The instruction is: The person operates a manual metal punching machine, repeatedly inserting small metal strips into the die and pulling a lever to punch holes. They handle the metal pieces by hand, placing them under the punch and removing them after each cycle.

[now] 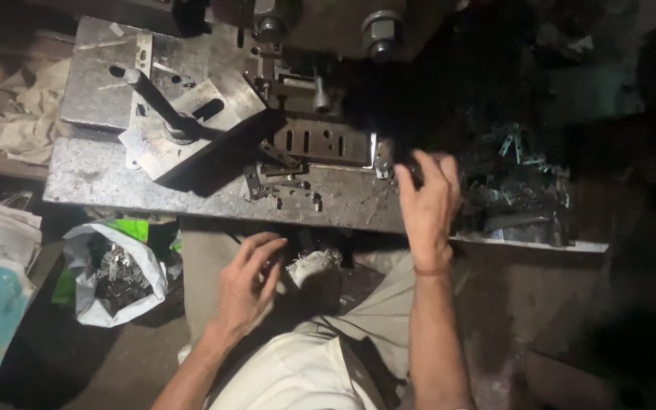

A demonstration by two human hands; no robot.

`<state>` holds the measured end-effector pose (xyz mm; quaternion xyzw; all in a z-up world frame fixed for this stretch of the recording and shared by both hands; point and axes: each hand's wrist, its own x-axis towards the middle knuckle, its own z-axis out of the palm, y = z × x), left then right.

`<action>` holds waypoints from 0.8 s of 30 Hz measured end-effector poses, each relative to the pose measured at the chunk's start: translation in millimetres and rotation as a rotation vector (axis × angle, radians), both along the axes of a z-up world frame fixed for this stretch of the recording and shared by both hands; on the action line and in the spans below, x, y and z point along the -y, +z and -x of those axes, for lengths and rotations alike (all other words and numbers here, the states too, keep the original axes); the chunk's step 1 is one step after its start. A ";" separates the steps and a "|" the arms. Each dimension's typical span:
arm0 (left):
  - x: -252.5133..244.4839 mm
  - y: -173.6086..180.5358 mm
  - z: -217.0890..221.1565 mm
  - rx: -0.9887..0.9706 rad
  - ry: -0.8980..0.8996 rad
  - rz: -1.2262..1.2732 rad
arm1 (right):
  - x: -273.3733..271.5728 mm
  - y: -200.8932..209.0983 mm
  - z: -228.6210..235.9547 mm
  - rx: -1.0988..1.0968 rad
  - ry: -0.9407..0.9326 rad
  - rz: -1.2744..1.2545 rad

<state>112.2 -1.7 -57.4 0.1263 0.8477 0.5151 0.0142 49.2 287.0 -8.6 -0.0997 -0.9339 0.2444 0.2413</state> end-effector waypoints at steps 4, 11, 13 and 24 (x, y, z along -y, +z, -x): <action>3.3 3.1 -5.3 -0.172 -0.095 -0.023 | 7.0 -7.2 16.0 0.004 0.002 -0.268; 23.9 -2.4 -12.3 -0.061 0.046 -0.049 | -5.3 -18.2 15.0 -0.022 0.110 -0.371; 28.3 -5.6 -19.3 -0.071 0.067 -0.051 | -7.7 -15.7 13.9 -0.010 0.076 -0.345; 27.3 23.3 16.6 -0.494 -0.043 0.066 | -35.4 -34.3 -1.9 -0.207 -0.046 0.953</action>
